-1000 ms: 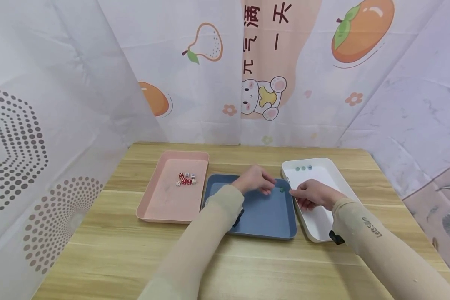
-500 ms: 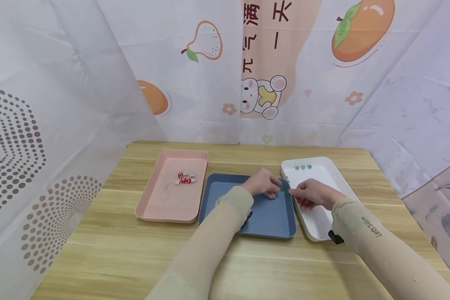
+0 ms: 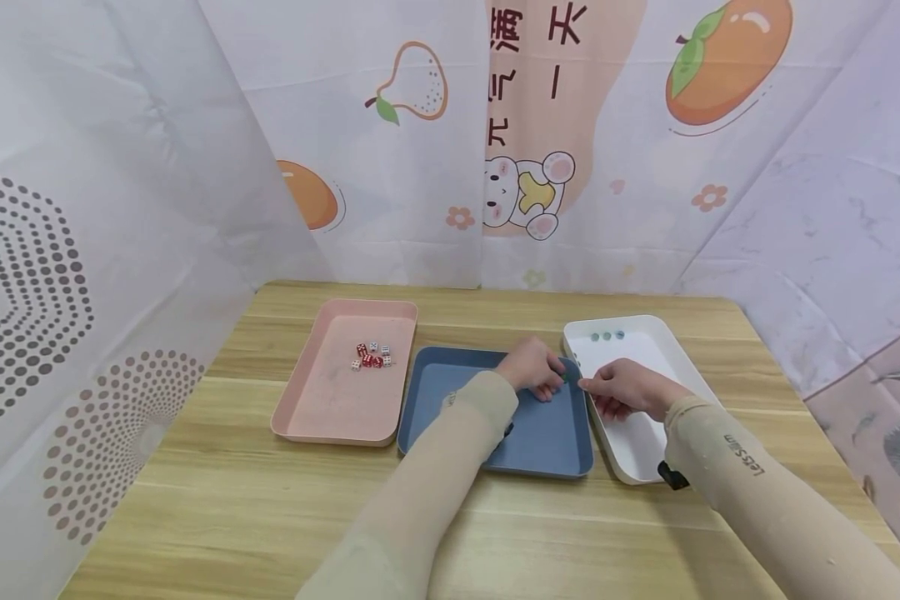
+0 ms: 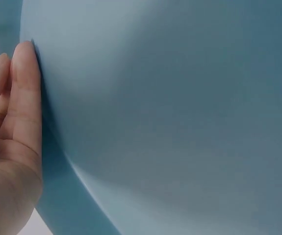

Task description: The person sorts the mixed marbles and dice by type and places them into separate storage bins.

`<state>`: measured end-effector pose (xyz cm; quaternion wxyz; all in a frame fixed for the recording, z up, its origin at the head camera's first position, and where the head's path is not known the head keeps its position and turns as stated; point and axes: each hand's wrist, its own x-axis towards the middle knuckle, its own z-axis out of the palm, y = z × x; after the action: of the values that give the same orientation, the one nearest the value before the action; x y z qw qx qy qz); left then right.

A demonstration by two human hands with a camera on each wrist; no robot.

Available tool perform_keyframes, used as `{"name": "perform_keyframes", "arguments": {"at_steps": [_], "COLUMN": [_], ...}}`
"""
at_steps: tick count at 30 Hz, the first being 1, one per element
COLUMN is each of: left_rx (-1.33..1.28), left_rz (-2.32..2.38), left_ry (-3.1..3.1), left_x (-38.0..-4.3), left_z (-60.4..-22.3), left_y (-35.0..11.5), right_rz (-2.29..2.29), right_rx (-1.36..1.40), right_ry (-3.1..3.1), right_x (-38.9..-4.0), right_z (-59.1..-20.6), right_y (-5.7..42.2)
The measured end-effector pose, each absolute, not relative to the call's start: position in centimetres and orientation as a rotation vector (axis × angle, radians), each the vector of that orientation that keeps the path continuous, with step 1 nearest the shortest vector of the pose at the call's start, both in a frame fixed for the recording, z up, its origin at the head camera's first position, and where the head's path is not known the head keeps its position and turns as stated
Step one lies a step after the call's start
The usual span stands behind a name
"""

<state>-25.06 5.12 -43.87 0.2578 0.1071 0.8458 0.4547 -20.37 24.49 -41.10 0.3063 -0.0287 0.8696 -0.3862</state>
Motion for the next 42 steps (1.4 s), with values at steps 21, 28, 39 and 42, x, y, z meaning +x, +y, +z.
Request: {"name": "perform_keyframes", "arguments": {"at_steps": [21,28,39,42], "left_rx": [0.429,0.458,0.492,0.542], "left_rz": [0.961,1.024,1.232,1.258], "left_ry": [2.421,2.36,2.187,2.14], "left_x": [-25.0,-25.0,-24.9,-25.1], "left_z": [-43.7,-43.6,-42.5,-42.3], "left_y": [6.6,5.9,3.9,3.4], "right_rz": [-1.027,-1.013,-1.003,-1.007], "right_rx": [-0.061,-0.05,-0.047,-0.05], "right_ry": [2.296,2.295,2.294,2.293], "right_x": [-20.4,-20.5,-20.4,-20.4], "right_z": [-41.0,-40.9,-40.8,-40.9], "right_y": [24.4,24.4,24.4,24.4]}}
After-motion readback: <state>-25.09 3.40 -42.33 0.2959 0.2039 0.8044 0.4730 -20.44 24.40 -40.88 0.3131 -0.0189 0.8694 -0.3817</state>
